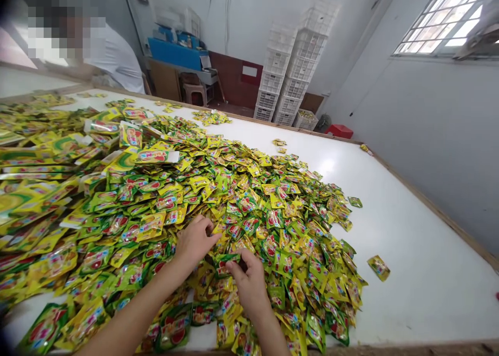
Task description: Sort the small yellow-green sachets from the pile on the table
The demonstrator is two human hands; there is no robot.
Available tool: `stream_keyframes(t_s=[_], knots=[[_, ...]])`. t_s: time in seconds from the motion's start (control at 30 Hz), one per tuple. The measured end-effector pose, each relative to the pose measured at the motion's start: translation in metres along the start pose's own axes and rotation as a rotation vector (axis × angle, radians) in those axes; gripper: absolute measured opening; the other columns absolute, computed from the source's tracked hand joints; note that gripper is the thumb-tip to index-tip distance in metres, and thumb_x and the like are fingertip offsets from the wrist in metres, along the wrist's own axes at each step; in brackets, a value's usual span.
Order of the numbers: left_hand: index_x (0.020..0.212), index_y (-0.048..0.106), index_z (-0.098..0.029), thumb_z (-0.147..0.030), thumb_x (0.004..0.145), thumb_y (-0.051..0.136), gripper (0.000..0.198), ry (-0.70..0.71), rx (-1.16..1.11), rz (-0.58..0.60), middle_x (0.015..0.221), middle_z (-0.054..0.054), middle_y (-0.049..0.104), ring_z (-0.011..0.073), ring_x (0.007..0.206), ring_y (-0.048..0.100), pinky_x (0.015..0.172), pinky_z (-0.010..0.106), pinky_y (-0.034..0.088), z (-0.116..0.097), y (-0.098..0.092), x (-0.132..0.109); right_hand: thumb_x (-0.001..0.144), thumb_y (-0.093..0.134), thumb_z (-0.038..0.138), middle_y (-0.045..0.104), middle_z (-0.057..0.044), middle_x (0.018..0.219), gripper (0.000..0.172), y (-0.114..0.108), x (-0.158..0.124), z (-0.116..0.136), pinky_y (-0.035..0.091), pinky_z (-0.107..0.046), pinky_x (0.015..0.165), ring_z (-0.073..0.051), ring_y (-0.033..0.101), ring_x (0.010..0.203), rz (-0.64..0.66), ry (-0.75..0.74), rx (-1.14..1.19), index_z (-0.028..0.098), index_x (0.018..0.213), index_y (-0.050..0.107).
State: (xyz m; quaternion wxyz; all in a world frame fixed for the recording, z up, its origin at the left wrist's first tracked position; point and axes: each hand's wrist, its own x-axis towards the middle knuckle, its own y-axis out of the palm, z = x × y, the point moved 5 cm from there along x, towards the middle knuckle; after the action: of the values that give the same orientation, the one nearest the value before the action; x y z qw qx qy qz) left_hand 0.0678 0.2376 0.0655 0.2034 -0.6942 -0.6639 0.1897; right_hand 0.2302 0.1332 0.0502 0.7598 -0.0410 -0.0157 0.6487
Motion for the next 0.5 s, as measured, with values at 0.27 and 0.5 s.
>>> stream_keyframes(t_s=[0.27, 0.5], knots=[[0.089, 0.049, -0.022, -0.021, 0.075, 0.061, 0.018, -0.049, -0.329, 0.358, 0.070, -0.004, 0.064, 0.0135, 0.063, 0.056, 0.057, 0.021, 0.039, -0.001, -0.020, -0.058, 0.075, 0.072, 0.023, 0.066, 0.000, 0.071, 0.009, 0.031, 0.020, 0.027, 0.047, -0.025, 0.062, -0.016, 0.060, 0.066, 0.186, 0.005, 0.045, 0.019, 0.083, 0.071], [0.101, 0.052, -0.023, -0.020, 0.079, 0.064, 0.025, -0.132, -0.556, 0.427, 0.079, -0.004, 0.061, 0.0108, 0.069, 0.054, 0.060, 0.019, 0.037, 0.013, -0.047, -0.085, 0.077, 0.068, 0.023, 0.062, 0.000, 0.071, 0.005, 0.058, 0.008, 0.021, 0.046, -0.025, 0.062, -0.017, 0.057, 0.067, 0.224, -0.030, -0.130, 0.019, 0.081, 0.068]])
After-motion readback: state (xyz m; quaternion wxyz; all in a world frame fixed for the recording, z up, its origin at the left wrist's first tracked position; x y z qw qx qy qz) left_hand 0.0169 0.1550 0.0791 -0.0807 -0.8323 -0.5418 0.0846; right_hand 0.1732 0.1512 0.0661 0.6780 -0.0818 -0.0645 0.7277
